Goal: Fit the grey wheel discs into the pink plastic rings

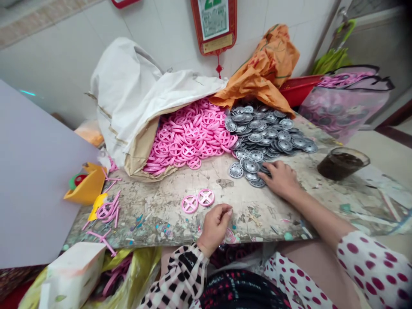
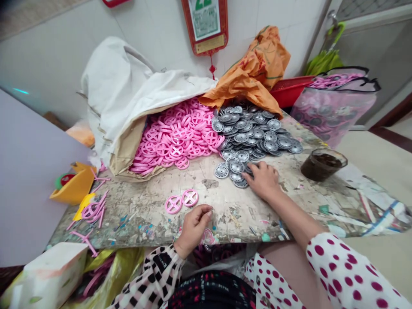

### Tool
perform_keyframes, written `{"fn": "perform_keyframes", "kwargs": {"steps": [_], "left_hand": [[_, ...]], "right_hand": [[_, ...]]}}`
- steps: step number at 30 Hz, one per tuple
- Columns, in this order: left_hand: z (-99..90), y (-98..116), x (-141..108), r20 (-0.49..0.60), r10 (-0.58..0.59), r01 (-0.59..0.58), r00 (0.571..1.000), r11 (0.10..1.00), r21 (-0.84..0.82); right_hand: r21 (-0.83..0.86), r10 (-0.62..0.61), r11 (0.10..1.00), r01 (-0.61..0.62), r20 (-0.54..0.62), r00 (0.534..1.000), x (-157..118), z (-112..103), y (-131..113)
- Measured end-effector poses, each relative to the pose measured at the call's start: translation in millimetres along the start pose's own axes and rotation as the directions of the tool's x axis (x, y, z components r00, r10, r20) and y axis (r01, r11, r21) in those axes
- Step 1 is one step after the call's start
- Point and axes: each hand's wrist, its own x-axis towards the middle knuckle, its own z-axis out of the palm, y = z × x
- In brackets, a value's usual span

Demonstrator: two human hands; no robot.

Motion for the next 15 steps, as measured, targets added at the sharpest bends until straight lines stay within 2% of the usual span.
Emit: {"fn": "perform_keyframes", "kwargs": {"steps": [3,5,9,12,15], "left_hand": [[0.7,-0.8,-0.4,0.010,0.025,-0.025,1.000,0.999,0.032],[0.9,-0.3,-0.7,0.016,0.038,-0.038,0.999,0.998,0.052],[0.9,0.5,-1.4,0.022,0.056,-0.057,0.998,0.995,0.077],[1.1,-0.2,-1.7,0.021,0.065,-0.066,0.998,0.995,0.078],[1.2,-0.6,-1.6,0.020,0.070,-0.071,0.997,0.995,0.076]], "right_hand": [[0.036,-0.081,0.996,0.082,-0.024,0.996,-19.8,-1.1,-15.6],[0.044,-0.103,0.993,0.106,-0.062,0.993,-18.5,-4.3,-27.4],[0.047,-0.081,0.995,0.086,-0.103,0.991,18.4,-5.0,-51.1],[0.042,-0.072,0.996,0.072,-0.022,0.997,50.2,1.8,-67.0],[0.016,-0.115,0.993,0.115,0.039,0.993,64.6,8.2,-72.8]]}}
